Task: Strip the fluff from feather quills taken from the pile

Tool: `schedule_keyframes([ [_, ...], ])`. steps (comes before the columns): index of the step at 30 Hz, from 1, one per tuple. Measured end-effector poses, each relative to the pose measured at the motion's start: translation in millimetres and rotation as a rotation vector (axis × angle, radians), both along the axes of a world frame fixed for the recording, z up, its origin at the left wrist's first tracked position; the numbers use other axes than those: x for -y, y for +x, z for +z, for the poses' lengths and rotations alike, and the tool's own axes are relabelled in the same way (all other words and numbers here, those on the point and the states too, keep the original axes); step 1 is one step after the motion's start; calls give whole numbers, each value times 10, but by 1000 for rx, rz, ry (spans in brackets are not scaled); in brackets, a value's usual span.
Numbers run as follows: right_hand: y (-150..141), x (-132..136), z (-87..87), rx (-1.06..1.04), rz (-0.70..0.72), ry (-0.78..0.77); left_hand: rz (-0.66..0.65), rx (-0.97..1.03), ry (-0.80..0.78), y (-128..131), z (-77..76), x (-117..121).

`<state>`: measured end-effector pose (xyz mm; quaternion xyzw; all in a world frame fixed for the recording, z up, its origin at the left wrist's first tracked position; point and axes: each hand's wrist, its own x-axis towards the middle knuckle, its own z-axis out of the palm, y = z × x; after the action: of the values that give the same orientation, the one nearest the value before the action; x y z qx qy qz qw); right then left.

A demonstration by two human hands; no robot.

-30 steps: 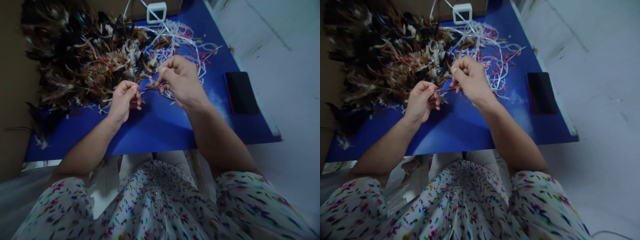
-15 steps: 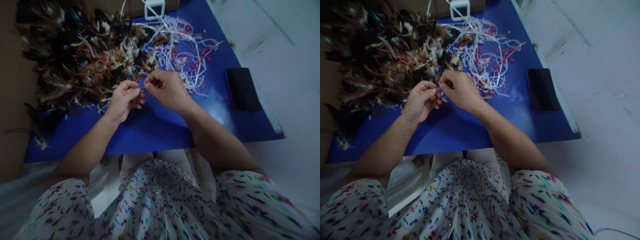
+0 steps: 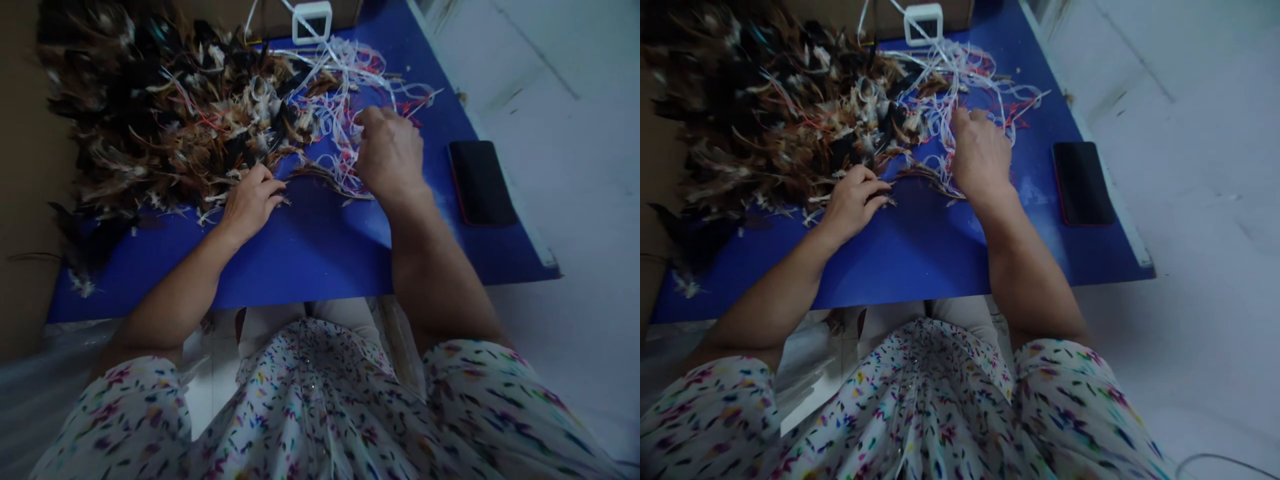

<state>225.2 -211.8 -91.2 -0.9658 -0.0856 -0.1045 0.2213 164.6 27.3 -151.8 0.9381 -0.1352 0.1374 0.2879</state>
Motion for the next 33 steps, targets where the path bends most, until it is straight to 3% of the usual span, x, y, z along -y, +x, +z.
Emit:
schedule_keyframes([
  [6, -55, 0, 142, 83, -29, 140, -53, 6, 60, 95, -75, -85],
  [10, -120, -17, 173, 257, 95, 144, -57, -14, -46, 151, -103, -78],
  [13, -154, -64, 110, 338, 262, 247, -42, 8, -104, 143, -83, -46],
  [18, -157, -213, -74, 88, 539, 453, -39, 81, 3, 42, 84, 17],
  [24, -235, -373, -186, -183, 647, 420, -75, 136, 97, -46, 191, 66],
  [28, -213, -368, -215, -212, 617, 487, -32, 145, -1, -54, 168, 72],
  [33, -61, -300, -234, -328, 462, 731, 145, 271, -201, -71, 203, 41],
])
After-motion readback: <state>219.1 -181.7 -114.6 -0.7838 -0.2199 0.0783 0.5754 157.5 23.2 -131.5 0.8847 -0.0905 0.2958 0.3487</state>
